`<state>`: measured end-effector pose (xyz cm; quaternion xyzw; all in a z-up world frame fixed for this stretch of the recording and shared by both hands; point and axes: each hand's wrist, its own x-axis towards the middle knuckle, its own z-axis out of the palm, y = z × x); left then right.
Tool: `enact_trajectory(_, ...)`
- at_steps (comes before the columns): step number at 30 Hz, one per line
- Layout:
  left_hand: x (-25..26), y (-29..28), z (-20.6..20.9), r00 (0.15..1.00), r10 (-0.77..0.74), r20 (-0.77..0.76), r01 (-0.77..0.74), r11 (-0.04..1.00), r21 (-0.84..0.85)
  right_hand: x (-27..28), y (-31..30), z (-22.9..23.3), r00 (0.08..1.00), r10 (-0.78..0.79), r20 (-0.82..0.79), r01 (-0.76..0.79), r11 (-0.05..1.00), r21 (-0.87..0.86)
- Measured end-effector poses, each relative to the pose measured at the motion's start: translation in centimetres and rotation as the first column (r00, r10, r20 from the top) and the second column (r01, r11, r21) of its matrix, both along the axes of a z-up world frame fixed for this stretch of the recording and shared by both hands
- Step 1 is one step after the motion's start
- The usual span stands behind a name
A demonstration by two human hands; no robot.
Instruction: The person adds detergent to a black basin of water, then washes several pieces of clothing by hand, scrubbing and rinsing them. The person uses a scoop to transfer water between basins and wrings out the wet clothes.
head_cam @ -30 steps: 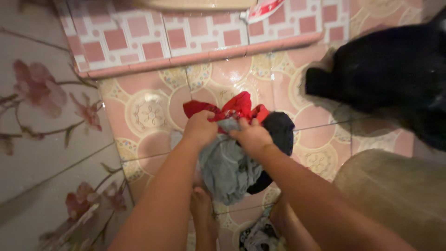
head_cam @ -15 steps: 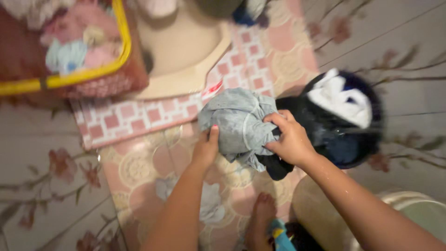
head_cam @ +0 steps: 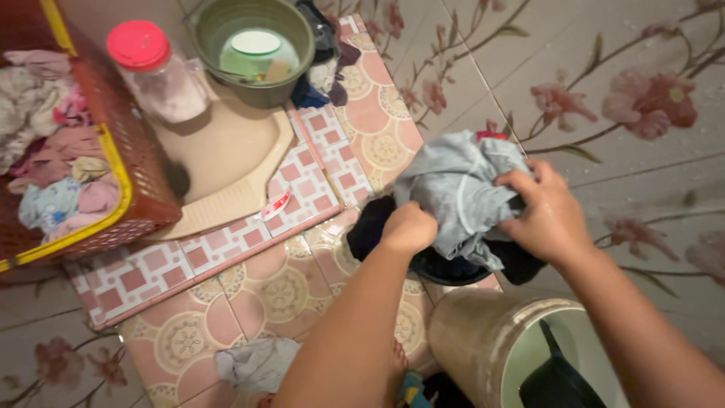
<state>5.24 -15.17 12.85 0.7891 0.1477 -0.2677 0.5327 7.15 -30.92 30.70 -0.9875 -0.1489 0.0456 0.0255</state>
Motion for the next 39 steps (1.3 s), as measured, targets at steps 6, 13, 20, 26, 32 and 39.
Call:
enact_trajectory(6, -0.9, 0.9, -7.0, 0.993, 0.038, 0.108, -0.039, 0.999, 0.004, 0.0, -0.8, -6.2, 0.991, -0.011, -0.134, 0.009, 1.000, -0.017)
enact_trajectory(13, -3.9, 7.8, -8.6, 0.985, 0.156, 0.076, -0.160, 0.986, 0.051, -1.5, 3.9, -11.4, 0.936, -0.040, -0.349, 0.108, 0.979, 0.175)
enact_trajectory(20, -14.1, 16.8, -13.2, 0.972, 0.235, 0.034, -0.237, 0.964, 0.120, -9.7, 12.2, -22.7, 0.821, 0.334, -0.464, -0.111, 0.889, 0.445)
enact_trajectory(26, -24.9, 23.0, -19.8, 0.942, 0.319, -0.100, -0.290, 0.929, 0.231, -19.6, 17.9, -33.8, 0.667, 0.342, -0.662, -0.125, 0.927, 0.353)
enact_trajectory(32, -31.7, 27.0, -25.6, 0.918, 0.388, -0.079, -0.355, 0.894, 0.274, -27.4, 20.6, -44.0, 0.586, 0.324, -0.743, -0.208, 0.946, 0.248)
enact_trajectory(39, -37.3, 28.6, -29.4, 0.895, 0.424, -0.141, -0.377, 0.886, 0.270, -34.9, 18.5, -55.4, 0.444, 0.158, -0.882, -0.261, 0.964, 0.041)
